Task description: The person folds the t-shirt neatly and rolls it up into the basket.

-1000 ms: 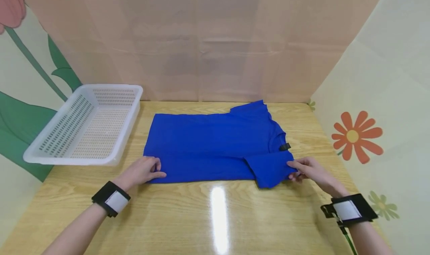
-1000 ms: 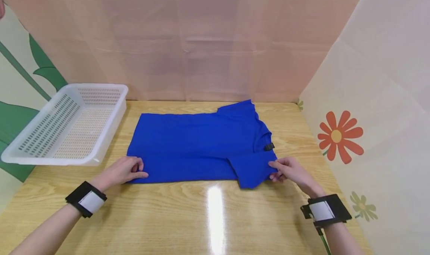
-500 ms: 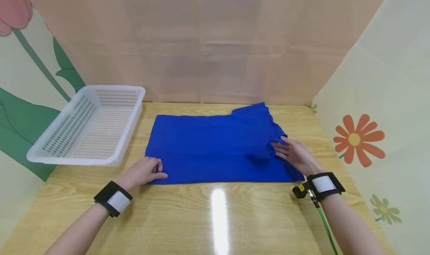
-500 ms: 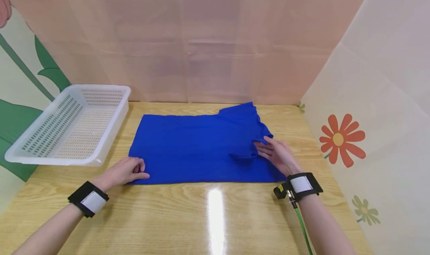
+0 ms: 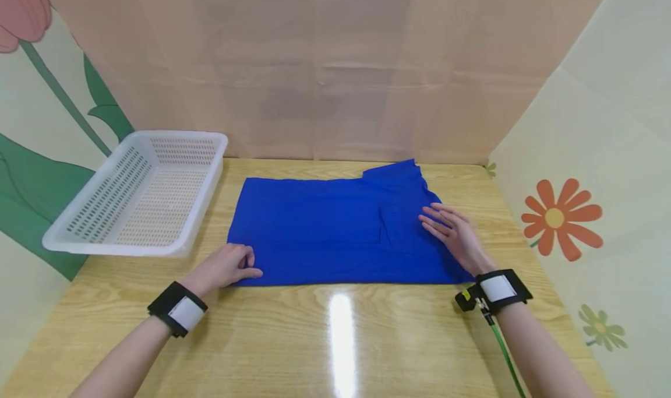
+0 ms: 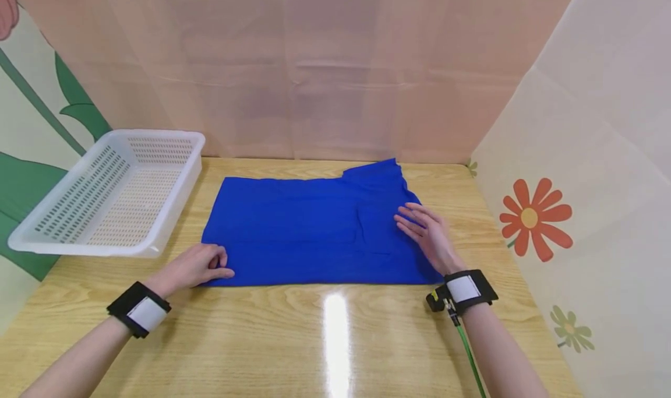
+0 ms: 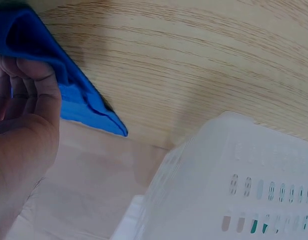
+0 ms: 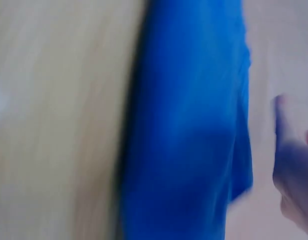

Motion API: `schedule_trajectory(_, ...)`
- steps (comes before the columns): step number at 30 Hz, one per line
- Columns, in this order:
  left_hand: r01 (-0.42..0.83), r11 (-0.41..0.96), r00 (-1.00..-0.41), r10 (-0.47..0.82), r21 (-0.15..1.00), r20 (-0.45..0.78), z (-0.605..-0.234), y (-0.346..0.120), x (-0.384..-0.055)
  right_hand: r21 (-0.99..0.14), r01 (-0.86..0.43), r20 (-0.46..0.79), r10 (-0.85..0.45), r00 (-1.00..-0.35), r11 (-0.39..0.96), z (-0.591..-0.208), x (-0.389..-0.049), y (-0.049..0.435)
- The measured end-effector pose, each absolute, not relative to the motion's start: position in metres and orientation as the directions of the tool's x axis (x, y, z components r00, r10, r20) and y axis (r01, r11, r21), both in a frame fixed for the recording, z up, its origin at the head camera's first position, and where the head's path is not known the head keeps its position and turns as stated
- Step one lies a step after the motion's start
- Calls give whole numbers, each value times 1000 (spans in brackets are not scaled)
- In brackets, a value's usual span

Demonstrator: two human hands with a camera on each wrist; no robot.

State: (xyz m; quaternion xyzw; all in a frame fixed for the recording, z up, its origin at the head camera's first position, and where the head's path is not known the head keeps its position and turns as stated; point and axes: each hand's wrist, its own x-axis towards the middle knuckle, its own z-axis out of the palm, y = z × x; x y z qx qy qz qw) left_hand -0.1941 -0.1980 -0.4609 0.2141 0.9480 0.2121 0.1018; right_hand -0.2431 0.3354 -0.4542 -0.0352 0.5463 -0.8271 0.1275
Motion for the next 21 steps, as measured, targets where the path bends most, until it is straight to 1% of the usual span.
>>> schedule_trajectory(2, 365, 818, -888, 449, 444, -98, -461, -197, -194, -968, 21, 22, -167, -986, -252, -454, -235, 344)
schedule_trajectory(3, 364, 819, -889, 448, 444, -98, -461, -197, -194, -987, -41, 61, -124, -990, -157, -454, -231, 350)
schedule_trajectory(4, 366, 819, -888, 449, 443, -96, -461, -197, -194, -996, -83, 85, -88, -992, -32, -453, -225, 356)
schedule_trajectory(5, 367, 818, -888, 450, 442, -94, -461, -197, -194, -990, -97, 91, -65, -994, 100, -453, -220, 362)
schedule_trajectory(6, 369, 819, -888, 450, 440, -92, -460, -197, -194, -966, -94, 84, -51, -995, 242, -452, -214, 369)
schedule_trajectory(8, 370, 820, -888, 450, 438, -91, -460, -198, -193, -863, -67, 53, -42, -998, 500, -451, -203, 381)
schedule_trajectory(9, 371, 819, -888, 451, 439, -91, -460, -198, -193, -799, -55, 30, -51, -998, 599, -451, -197, 386)
schedule_trajectory(10, 372, 817, -888, 452, 439, -89, -459, -198, -192, -748, -41, 0, -61, -998, 663, -450, -192, 390)
schedule_trajectory(12, 381, 814, -886, 456, 438, -78, -459, -198, -192, -677, -16, -55, -72, -996, 736, -450, -183, 395)
schedule_trajectory(15, 398, 807, -882, 468, 435, -60, -457, -199, -191, -603, 28, -120, -56, -991, 797, -451, -174, 396)
schedule_trajectory(18, 419, 799, -875, 483, 431, -44, -457, -199, -191, -543, 54, -147, -31, -989, 838, -452, -168, 393)
schedule_trajectory(21, 418, 798, -875, 483, 434, -44, -457, -198, -191, -509, 64, -142, -10, -990, 859, -455, -166, 389)
